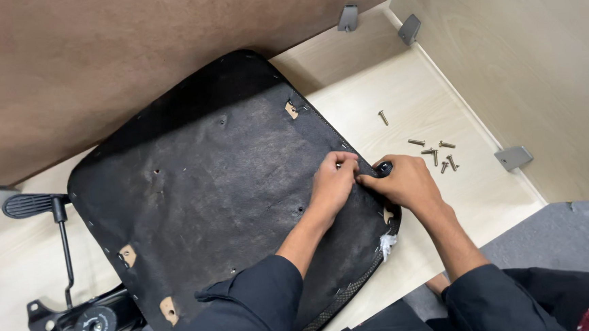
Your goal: The person uses a screwdriver to fasten screws into a black plastic frame attached to an overturned chair seat. They align the frame, insert screws, and tighten them one by one.
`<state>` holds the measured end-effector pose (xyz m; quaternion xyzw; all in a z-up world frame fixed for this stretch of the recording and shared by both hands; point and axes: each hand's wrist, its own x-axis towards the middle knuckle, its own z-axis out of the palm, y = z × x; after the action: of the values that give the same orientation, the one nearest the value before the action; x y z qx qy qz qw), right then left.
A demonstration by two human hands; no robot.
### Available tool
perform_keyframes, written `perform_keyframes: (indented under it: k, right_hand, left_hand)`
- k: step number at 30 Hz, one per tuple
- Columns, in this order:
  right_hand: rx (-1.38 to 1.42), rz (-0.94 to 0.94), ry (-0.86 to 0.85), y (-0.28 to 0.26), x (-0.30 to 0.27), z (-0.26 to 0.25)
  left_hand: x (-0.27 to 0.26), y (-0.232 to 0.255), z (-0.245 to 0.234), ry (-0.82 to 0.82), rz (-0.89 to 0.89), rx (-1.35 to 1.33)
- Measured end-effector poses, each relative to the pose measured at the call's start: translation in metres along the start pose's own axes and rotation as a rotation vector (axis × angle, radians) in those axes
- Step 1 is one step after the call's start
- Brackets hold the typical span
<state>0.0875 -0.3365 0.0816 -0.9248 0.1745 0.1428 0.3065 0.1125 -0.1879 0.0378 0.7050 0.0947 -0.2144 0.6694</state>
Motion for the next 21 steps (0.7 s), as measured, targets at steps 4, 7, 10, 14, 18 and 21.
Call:
perform_keyframes:
  k: [4, 7, 10, 14, 18, 21]
  right_hand:
    - [-0.01, 0.008, -0.006, 0.003, 0.003, -0.002]
    - [0.005, -0.006, 0.001, 0.009, 0.01, -0.011]
    - [0.028, -0.021, 0.035, 0.02, 0.012, -0.02]
    - [-0.014, 0.002, 0.047, 0.032, 0.014, -0.027]
    - [-0.07, 0.107, 0.006, 0.049, 0.018, -0.024]
    - [-0.156, -0.061, 0.115, 0.063, 0.018, -0.025]
  left_hand:
    - [0.011, 0.004, 0.011, 0.009, 0.028, -0.013]
    - [0.02, 0.005, 0.028, -0.006, 0.049, -0.01]
    - [0.024, 0.003, 0.042, -0.048, 0.057, -0.061]
    - [0.024, 0.003, 0.048, -0.081, 0.061, -0.057]
    - [0.019, 0.004, 0.051, -0.081, 0.022, -0.022]
    - [0.017, 0.008, 0.056, -0.076, 0.034, -0.013]
